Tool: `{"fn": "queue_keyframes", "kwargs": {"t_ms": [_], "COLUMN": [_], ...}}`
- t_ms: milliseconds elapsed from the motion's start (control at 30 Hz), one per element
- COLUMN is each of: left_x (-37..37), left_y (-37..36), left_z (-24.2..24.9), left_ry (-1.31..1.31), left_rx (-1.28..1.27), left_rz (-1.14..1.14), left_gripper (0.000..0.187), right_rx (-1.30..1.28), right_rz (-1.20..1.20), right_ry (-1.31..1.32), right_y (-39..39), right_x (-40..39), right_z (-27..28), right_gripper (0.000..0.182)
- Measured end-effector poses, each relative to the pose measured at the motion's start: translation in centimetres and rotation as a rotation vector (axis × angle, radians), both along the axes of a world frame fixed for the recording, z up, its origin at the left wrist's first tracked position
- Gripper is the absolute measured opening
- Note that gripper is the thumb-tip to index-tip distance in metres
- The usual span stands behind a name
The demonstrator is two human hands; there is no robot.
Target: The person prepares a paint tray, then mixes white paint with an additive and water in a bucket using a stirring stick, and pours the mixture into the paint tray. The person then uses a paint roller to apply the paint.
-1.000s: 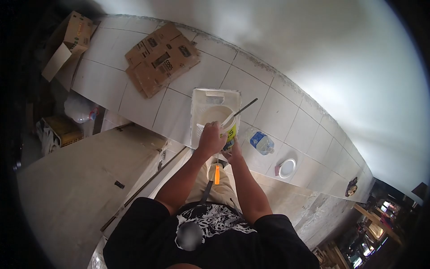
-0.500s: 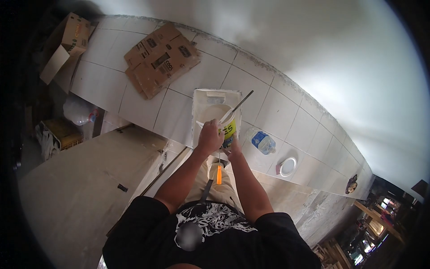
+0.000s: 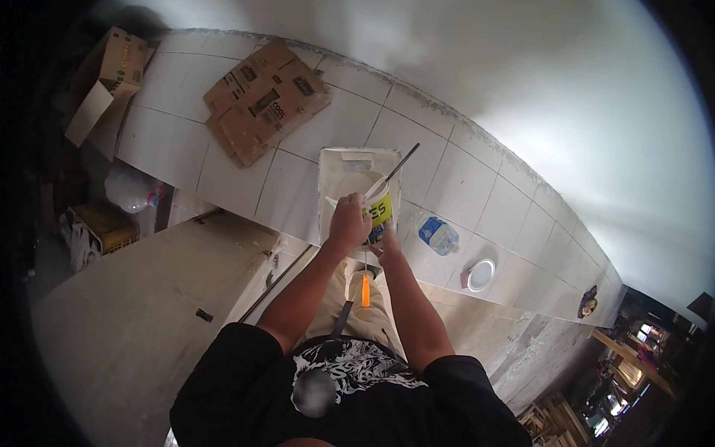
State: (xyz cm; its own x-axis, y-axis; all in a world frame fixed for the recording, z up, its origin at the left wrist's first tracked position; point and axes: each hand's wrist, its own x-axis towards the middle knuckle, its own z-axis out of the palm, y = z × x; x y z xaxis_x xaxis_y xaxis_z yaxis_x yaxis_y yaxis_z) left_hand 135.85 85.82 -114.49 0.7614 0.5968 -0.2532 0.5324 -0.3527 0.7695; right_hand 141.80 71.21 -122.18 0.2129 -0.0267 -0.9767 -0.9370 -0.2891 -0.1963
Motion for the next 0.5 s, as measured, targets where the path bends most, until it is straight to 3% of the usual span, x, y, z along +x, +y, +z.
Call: {"fn": "queue_keyframes", "kwargs": {"t_ms": [500], "left_x": [2.4], "left_y": [-0.7], "left_z": [-0.6], "left_ry": [0.015], "left_rx": [0.025], "left_rz": [0.033], "left_gripper": [0.035], "right_rx": [-0.021], "right_rz": [0.033], "right_ry": [-0.034], "right_y": [-0.7], "right_x": [1.0], "right_z": [-0.5], "right_gripper": [0.056]}}
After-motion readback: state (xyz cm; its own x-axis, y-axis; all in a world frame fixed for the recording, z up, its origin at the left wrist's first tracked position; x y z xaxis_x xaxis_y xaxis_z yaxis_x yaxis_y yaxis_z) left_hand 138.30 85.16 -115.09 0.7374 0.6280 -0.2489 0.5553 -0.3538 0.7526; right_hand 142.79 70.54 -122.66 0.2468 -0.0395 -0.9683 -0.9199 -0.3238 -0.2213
